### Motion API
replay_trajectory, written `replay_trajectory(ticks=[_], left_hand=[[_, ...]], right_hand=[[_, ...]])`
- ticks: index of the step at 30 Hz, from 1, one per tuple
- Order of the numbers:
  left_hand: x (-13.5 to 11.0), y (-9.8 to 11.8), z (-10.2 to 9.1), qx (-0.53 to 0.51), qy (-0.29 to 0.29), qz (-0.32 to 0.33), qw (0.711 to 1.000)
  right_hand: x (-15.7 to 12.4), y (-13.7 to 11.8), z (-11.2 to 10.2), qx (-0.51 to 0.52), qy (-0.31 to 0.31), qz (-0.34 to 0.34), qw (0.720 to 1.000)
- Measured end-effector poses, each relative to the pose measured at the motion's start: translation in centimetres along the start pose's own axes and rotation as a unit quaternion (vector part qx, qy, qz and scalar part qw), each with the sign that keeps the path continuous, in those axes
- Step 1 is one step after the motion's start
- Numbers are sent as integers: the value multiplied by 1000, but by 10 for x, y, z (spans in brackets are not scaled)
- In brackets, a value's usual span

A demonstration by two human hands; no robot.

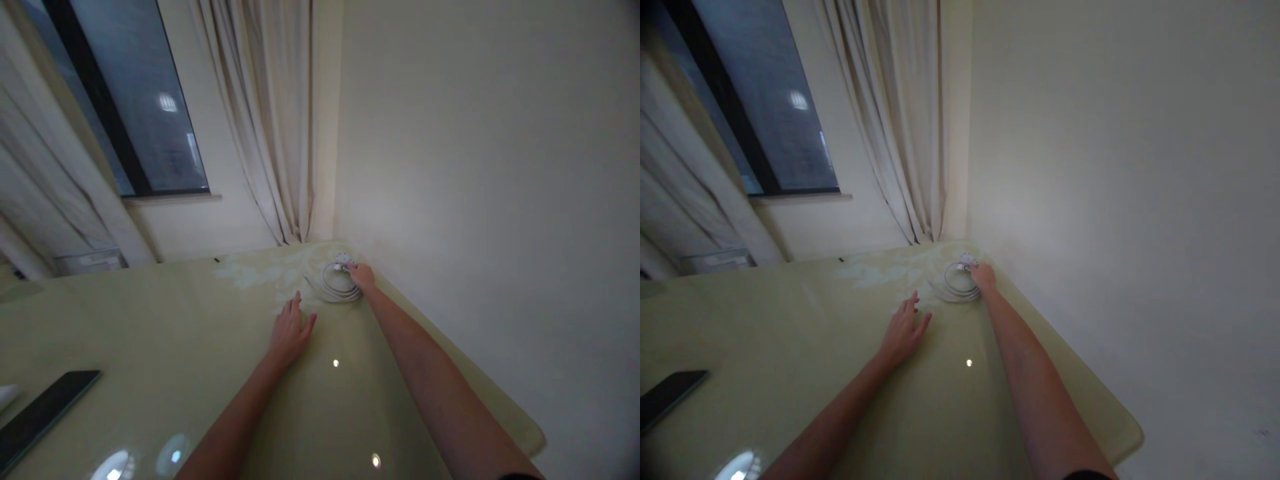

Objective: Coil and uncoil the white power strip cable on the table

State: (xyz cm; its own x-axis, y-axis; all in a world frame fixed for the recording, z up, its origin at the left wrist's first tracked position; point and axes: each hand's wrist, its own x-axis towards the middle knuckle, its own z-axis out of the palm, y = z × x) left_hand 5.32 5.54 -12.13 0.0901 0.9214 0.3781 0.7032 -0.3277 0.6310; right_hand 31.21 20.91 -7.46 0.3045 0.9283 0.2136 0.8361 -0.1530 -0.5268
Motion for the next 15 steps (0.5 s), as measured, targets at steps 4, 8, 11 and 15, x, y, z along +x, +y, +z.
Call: replay_trajectory(ticks=[4, 8, 11, 15], left_hand=[[2, -1, -2, -26, 22, -1, 999], [8, -2, -9, -58, 47, -20, 997], [11, -2, -20, -76, 42, -43, 995], [-3, 2, -40, -94, -9, -50, 994]], right_hand=[[-30, 8, -12, 49, 76, 22, 996], [-88, 13, -19, 94, 112, -24, 989], [-131, 9, -20, 115, 72, -96, 986], [-163, 0, -21, 92, -13, -182, 979]])
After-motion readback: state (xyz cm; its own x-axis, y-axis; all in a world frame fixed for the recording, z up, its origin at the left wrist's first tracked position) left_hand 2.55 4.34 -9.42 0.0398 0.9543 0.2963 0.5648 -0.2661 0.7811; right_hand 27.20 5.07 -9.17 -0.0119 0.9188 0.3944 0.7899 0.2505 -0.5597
